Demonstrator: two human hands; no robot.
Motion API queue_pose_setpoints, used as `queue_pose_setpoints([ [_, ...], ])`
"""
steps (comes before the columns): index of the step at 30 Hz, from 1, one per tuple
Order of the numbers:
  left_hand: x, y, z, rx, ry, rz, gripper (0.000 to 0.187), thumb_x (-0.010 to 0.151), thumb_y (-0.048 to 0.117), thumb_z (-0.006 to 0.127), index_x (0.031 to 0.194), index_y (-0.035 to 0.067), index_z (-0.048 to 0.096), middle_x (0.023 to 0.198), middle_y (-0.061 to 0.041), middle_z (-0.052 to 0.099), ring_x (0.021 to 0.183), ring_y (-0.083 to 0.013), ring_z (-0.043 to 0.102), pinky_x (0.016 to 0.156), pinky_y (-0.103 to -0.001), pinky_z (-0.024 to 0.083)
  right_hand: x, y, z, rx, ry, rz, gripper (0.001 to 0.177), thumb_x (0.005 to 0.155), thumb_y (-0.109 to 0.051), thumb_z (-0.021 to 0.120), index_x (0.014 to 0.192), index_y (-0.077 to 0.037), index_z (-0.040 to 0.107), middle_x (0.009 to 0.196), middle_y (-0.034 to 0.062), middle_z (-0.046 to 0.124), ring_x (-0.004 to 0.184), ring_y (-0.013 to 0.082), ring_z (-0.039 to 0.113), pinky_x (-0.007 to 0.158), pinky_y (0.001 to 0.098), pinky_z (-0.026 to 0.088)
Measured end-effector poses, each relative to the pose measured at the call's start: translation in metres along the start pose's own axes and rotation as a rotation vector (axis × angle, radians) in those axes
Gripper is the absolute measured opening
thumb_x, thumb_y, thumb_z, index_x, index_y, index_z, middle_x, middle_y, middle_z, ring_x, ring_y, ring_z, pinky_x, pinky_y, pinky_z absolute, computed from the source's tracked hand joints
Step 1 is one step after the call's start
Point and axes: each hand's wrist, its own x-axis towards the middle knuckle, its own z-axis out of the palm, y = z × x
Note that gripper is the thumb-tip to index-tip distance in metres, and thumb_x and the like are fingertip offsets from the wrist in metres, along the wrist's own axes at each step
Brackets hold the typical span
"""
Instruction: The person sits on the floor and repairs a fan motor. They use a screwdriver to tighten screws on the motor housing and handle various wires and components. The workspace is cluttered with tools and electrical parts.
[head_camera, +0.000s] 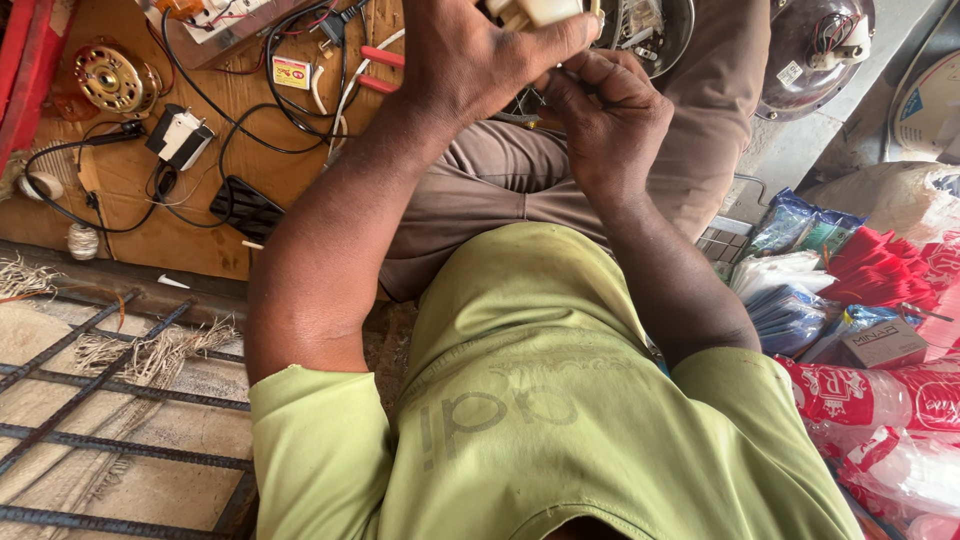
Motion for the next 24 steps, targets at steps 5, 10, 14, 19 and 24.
queue_pose_setpoints([
  [5, 0.000, 0.006, -0.001, -0.051, 0.021, 0.014, 0.033, 0.091, 0.029, 0.093, 0.098, 0.005, 0.072, 0.088, -0.004, 0.073, 0.080, -0.0156, 0.076, 0.073, -0.031, 0.064, 0.001, 0.008, -0.002, -0.160, 0.006, -0.168, 0.017, 0.097, 0.003, 0.089, 0.108, 0.006, 0.076, 0.101, 0.0051, 0.067, 0.091, 0.0106, 0.065, 0.083, 0.0259, 0.061],
  [10, 0.005, 0.008, -0.005, -0.021, 0.017, -0.018, 0.036, 0.088, 0.033, 0.094, 0.090, 0.006, 0.070, 0.079, -0.002, 0.069, 0.070, -0.0149, 0.070, 0.065, -0.033, 0.060, 0.002, 0.003, -0.009, -0.083, -0.079, -0.101, 0.020, 0.095, -0.001, 0.084, 0.112, 0.002, 0.074, 0.104, 0.0031, 0.070, 0.095, 0.0098, 0.073, 0.085, 0.0264, 0.067],
  [14, 0.005, 0.007, -0.006, 0.073, 0.032, 0.035, 0.039, 0.089, 0.035, 0.094, 0.097, 0.006, 0.069, 0.089, -0.004, 0.067, 0.081, -0.0167, 0.069, 0.072, -0.035, 0.061, -0.001, 0.004, -0.007, -0.253, -0.031, -0.228, 0.024, 0.096, 0.003, 0.084, 0.118, 0.002, 0.076, 0.106, 0.0067, 0.072, 0.093, 0.0117, 0.071, 0.082, 0.0267, 0.064],
  [19, 0.005, 0.004, -0.005, 0.067, 0.021, -0.004, 0.045, 0.087, 0.037, 0.094, 0.102, 0.001, 0.070, 0.098, -0.010, 0.066, 0.087, -0.0181, 0.069, 0.073, -0.033, 0.063, -0.004, 0.012, -0.006, -0.056, -0.037, -0.187, 0.024, 0.097, 0.005, 0.080, 0.119, 0.000, 0.074, 0.110, 0.0070, 0.070, 0.096, 0.0119, 0.071, 0.086, 0.0277, 0.066],
  [24, 0.005, 0.003, -0.004, 0.044, 0.019, -0.029, 0.050, 0.086, 0.036, 0.097, 0.106, -0.001, 0.069, 0.101, -0.011, 0.066, 0.090, -0.0175, 0.070, 0.075, -0.032, 0.065, -0.006, 0.020, -0.004, -0.042, -0.007, -0.187, 0.021, 0.098, 0.008, 0.079, 0.117, 0.001, 0.075, 0.112, 0.0074, 0.069, 0.099, 0.0115, 0.068, 0.088, 0.0255, 0.062],
])
